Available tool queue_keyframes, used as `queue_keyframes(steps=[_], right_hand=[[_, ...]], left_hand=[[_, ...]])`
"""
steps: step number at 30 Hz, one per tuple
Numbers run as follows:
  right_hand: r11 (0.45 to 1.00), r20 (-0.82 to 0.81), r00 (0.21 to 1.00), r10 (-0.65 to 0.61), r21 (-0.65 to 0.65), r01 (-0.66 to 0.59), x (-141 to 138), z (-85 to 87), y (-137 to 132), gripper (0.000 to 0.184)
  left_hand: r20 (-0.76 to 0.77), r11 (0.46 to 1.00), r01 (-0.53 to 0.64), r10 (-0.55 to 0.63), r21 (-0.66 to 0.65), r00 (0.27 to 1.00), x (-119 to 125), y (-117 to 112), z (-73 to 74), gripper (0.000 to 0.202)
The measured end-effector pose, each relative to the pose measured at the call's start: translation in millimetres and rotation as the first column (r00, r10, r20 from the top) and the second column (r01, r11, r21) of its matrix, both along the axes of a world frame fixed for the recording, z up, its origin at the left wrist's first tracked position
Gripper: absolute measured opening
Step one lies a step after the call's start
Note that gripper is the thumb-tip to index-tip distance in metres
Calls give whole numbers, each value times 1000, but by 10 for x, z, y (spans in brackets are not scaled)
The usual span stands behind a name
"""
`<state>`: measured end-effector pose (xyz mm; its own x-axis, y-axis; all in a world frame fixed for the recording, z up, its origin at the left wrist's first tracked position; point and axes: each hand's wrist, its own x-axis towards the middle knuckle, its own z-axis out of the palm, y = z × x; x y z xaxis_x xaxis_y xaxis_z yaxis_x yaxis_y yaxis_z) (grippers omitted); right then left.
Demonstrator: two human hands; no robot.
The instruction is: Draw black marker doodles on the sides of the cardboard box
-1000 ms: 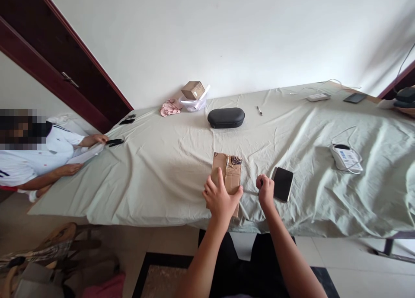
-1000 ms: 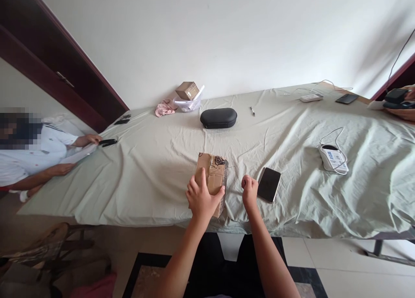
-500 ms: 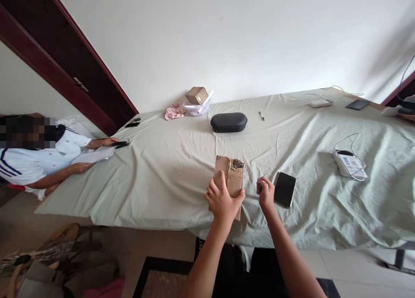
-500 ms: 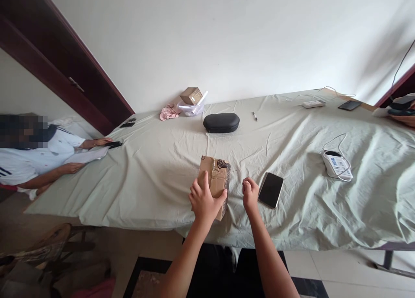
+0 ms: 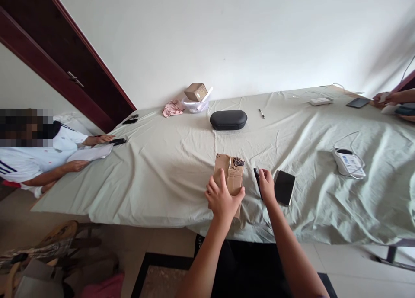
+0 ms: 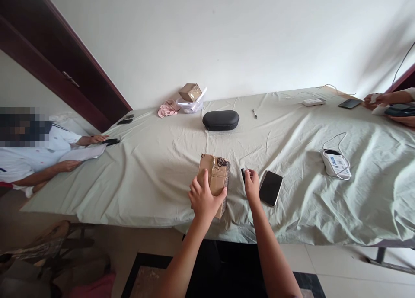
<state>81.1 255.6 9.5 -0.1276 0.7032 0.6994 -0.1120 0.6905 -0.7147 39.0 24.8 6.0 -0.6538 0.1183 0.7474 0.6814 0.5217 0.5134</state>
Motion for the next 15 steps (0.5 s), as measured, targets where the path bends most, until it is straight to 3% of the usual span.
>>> queue_keyframes(steps=[3,5,8,10,13,15], right_hand=[[996,57,994,-94,-3,95,189,12,105,68],[957,154,946,-287,11,288,367,-14,126,70],[774,423,689,-588,48,631,590,-71,97,80],[704,541,567,-622,68,707,667,-83,66,92],[707,575,559,-597,48,706,705,-19,65,105],[742,525,653,-546,-60,668,719,66,107,112]], left_hand=[[-7,1000,0,0,-1,1000,3,-9,-12,96],[-11,1000,0,0,-2,1000,0,-7,-16,96],[-11,1000,-1,1,-11,1000,-11,4,-7,96],[-11,1000,-5,5,-19,1000,-18,12,7,96],[-3,1000,-7,7,-28,1000,-27,21,35,95],[5,999,-2,2,-34,1000,-29,24,52,95]])
